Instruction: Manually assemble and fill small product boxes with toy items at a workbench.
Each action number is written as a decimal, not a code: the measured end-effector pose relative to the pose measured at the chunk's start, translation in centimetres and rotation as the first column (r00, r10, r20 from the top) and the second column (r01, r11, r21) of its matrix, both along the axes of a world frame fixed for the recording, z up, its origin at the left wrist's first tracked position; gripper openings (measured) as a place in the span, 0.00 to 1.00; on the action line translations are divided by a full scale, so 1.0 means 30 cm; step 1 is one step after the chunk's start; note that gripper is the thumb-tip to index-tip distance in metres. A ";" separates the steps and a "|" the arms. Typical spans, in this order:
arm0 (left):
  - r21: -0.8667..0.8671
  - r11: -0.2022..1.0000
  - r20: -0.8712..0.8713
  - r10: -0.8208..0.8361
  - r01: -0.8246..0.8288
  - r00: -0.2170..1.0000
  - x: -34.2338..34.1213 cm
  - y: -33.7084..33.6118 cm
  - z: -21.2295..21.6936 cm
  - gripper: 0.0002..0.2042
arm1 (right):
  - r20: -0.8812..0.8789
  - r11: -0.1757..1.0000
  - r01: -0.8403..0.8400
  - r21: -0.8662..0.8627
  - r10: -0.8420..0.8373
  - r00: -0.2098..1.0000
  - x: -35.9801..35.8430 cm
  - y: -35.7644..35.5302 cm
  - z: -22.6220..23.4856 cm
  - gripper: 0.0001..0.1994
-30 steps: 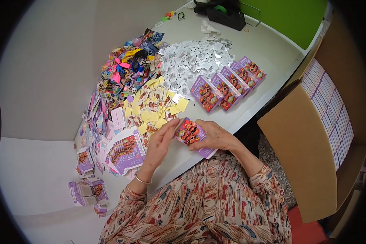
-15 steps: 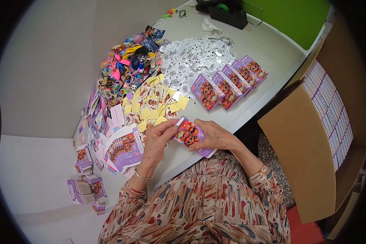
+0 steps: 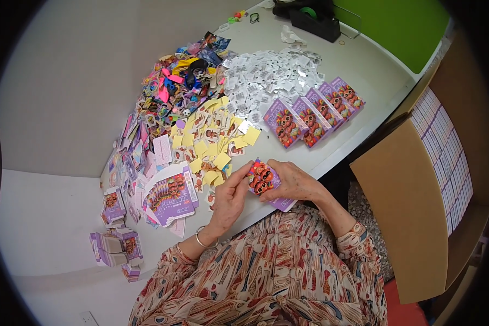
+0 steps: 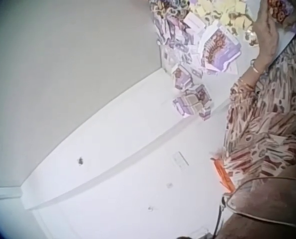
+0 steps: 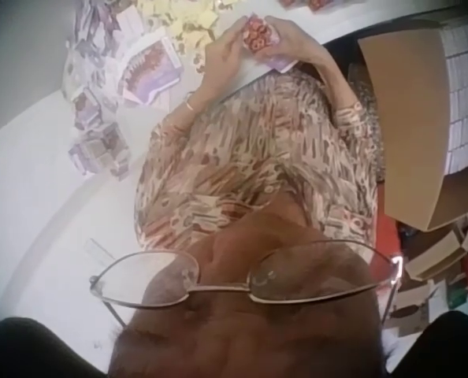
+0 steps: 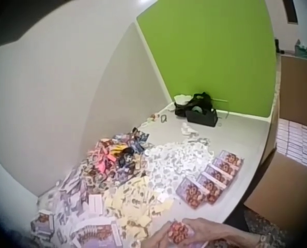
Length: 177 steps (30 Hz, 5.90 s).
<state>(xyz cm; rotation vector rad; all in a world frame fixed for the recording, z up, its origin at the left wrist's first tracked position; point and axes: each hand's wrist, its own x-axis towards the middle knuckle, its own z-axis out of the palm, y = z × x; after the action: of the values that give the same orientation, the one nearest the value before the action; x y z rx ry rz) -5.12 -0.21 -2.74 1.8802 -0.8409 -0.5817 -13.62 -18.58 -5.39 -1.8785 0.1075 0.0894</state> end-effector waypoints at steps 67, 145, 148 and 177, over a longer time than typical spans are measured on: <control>-0.108 0.989 0.420 -0.045 0.100 0.906 0.422 -0.261 0.042 0.09 | 0.080 0.728 0.296 -0.618 -0.316 0.945 -0.105 0.089 0.156 0.44; 0.067 0.988 0.525 -0.154 0.140 0.837 0.430 -0.281 -0.021 0.12 | 0.120 0.689 0.336 -0.643 -0.342 0.932 -0.107 0.055 0.152 0.41; 0.135 0.983 0.759 -0.182 0.123 0.625 0.448 -0.296 -0.084 0.14 | 0.075 0.718 0.316 -0.620 -0.348 0.935 -0.109 0.057 0.156 0.44; 0.061 0.899 0.821 0.202 -0.433 0.533 0.738 0.328 0.032 0.16 | 0.150 0.769 0.315 -0.556 -0.280 0.948 -0.048 0.123 0.146 0.45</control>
<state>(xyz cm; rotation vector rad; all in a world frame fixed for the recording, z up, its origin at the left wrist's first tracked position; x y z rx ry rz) 17.03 9.63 -1.79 2.5064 -0.9501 0.5051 -15.07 -14.89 -1.02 -2.4440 0.4349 -0.2484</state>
